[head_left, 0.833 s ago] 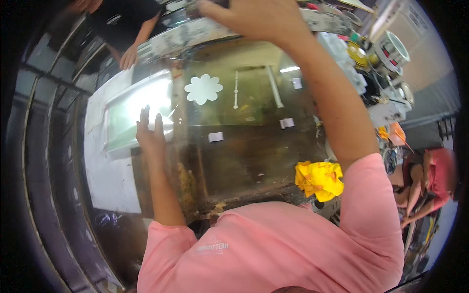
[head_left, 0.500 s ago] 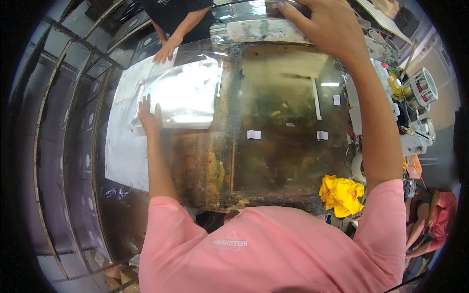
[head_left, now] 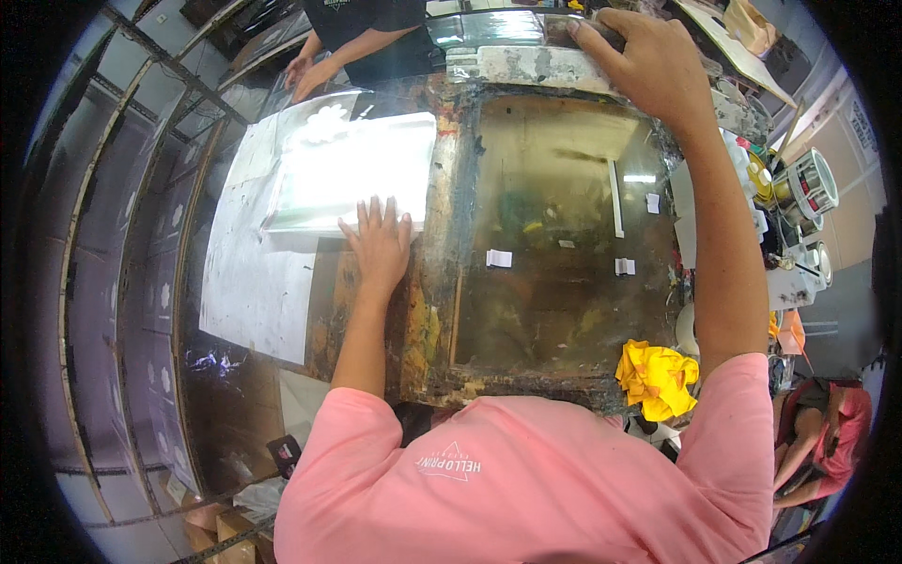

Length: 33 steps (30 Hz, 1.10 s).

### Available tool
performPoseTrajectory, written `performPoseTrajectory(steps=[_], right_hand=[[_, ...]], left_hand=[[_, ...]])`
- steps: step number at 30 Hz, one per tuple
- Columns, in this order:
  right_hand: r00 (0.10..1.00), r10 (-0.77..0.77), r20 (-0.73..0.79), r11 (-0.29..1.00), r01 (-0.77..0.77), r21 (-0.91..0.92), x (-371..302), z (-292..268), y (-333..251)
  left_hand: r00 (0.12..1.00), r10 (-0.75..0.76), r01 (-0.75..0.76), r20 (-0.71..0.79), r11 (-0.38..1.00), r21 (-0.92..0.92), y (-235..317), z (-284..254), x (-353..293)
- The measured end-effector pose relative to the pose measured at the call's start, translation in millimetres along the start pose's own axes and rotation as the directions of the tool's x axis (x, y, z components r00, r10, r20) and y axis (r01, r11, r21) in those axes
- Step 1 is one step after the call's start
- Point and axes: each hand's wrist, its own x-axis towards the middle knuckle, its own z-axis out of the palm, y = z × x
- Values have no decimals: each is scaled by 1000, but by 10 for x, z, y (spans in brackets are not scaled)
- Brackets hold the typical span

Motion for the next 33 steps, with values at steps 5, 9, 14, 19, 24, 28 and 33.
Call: performPoseTrajectory(steps=[5, 9, 14, 19, 24, 28, 33], right_hand=[[1000, -20, -15, 1000, 19, -20, -79, 47, 42], [999, -6, -48, 1000, 4, -31, -81, 75, 65], [998, -39, -52, 999, 37, -37, -58, 95, 83], [999, -33, -21, 999, 33, -22, -115, 103, 110], [998, -55, -31, 997, 56, 50, -67, 87, 125], [999, -50, -14, 998, 50, 22, -1, 112, 168], [992, -90, -89, 995, 86, -43, 91, 163, 228]], left_hand=[[992, -119, 123, 31, 968, -220, -119, -210, 208], [997, -13, -8, -70, 952, -305, 36, -519, 366], [955, 275, -230, 108, 922, -312, 1067, -456, 203], [805, 563, -501, 189, 814, -295, 1977, -143, -180], [755, 644, -560, 120, 730, -391, 2572, 56, -198], [757, 647, -561, 86, 713, -420, 2804, 101, -243], [746, 664, -590, 56, 697, -408, 2830, 63, -295]])
